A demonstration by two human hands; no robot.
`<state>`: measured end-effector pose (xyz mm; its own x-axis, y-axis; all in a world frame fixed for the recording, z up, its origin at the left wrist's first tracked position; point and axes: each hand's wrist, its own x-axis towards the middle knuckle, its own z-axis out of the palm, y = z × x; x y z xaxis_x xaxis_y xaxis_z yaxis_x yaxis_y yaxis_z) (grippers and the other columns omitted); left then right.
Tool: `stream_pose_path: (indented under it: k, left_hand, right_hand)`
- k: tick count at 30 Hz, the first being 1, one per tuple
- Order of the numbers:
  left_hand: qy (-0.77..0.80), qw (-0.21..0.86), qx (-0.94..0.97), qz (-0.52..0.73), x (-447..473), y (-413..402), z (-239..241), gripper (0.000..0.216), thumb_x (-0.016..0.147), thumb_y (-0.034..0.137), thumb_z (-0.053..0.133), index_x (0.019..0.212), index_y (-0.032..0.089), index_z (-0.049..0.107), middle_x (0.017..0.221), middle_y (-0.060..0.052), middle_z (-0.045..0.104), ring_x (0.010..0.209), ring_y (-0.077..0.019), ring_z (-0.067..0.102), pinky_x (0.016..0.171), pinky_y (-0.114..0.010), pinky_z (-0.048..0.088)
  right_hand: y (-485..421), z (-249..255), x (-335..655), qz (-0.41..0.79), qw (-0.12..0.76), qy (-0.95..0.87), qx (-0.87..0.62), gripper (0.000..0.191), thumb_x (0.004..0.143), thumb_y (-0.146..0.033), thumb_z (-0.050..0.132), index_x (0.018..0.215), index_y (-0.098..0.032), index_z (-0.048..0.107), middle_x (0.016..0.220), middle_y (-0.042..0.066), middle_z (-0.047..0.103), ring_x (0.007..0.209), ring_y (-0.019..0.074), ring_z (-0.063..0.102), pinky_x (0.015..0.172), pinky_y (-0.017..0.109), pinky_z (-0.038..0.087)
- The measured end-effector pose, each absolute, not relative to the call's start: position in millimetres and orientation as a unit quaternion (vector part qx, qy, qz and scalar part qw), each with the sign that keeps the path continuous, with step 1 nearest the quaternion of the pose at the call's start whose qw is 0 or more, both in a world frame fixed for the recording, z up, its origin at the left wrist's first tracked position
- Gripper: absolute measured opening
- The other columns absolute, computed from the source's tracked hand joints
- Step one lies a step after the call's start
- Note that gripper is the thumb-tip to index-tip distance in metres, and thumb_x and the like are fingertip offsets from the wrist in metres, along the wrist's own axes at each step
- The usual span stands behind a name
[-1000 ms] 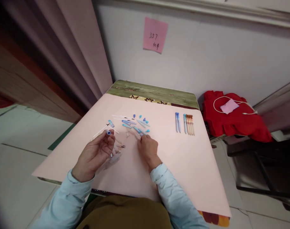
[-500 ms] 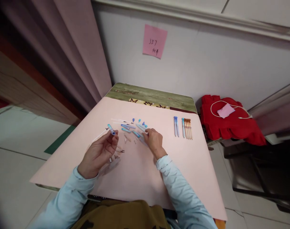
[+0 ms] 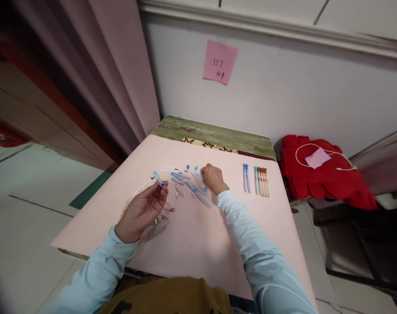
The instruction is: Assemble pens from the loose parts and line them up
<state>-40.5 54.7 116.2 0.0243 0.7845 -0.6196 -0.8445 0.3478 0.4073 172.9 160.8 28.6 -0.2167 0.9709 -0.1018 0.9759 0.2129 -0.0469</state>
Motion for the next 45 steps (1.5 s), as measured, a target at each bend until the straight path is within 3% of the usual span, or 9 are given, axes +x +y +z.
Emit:
stream_pose_path:
  k: [14,30,37,38,41,45]
  left_hand:
    - [0.404,0.706,-0.042,0.580,-43.2,50.7,117.5,0.017,0.093,0.006,0.050,0.083,0.008,0.064,0.077,-0.008,0.070,0.062,-0.0112,0.067,0.054,-0.017,0.058]
    - [0.399,0.711,-0.054,0.576,-42.2,46.0,117.3,0.015,0.092,0.005,0.051,0.082,0.008,0.062,0.076,-0.009,0.069,0.062,-0.0108,0.066,0.056,-0.017,0.058]
    - [0.388,0.717,-0.073,0.574,-37.1,58.1,98.9,0.013,0.090,0.004,0.053,0.083,0.008,0.063,0.073,-0.008,0.069,0.062,-0.0112,0.067,0.057,-0.017,0.058]
    - [0.387,0.720,-0.078,0.571,-34.4,60.6,95.1,0.013,0.090,0.004,0.053,0.082,0.008,0.063,0.072,-0.008,0.068,0.062,-0.0113,0.067,0.058,-0.017,0.059]
    - [0.378,0.733,-0.084,0.560,-24.7,64.9,87.0,0.013,0.090,0.002,0.053,0.084,0.008,0.064,0.073,-0.008,0.070,0.064,-0.0121,0.069,0.059,-0.018,0.060]
    - [0.375,0.750,-0.078,0.540,-11.2,60.0,83.9,0.013,0.089,0.002,0.054,0.086,0.008,0.065,0.076,-0.009,0.071,0.065,-0.0128,0.070,0.061,-0.019,0.060]
  right_hand:
    - [186.7,37.5,159.3,-0.037,0.103,0.793,0.600,0.031,0.089,-0.012,0.048,0.109,-0.011,0.072,0.109,0.021,0.071,0.103,0.0264,0.067,0.086,0.032,0.050]
    - [188.2,47.0,158.6,-0.063,0.087,0.800,0.590,0.026,0.084,-0.013,0.056,0.102,-0.008,0.074,0.104,0.022,0.072,0.101,0.0255,0.067,0.089,0.029,0.047]
    - [141.7,63.6,159.7,-0.070,-0.033,0.793,0.604,0.023,0.085,-0.019,0.051,0.095,-0.013,0.071,0.098,0.013,0.072,0.090,0.0195,0.066,0.080,0.026,0.045]
    - [128.5,66.0,157.6,-0.078,-0.067,0.791,0.603,0.023,0.084,-0.019,0.050,0.094,-0.015,0.070,0.094,0.009,0.071,0.086,0.0169,0.065,0.077,0.024,0.046]
    - [86.7,72.2,150.4,-0.201,-0.296,0.733,0.578,0.014,0.081,-0.022,0.051,0.084,-0.018,0.064,0.073,0.001,0.065,0.063,0.0122,0.059,0.062,0.021,0.045]
    - [47.8,81.7,143.6,-0.273,-0.388,0.676,0.563,0.008,0.079,-0.025,0.054,0.077,-0.019,0.060,0.067,-0.002,0.061,0.051,0.0101,0.051,0.052,0.021,0.041]
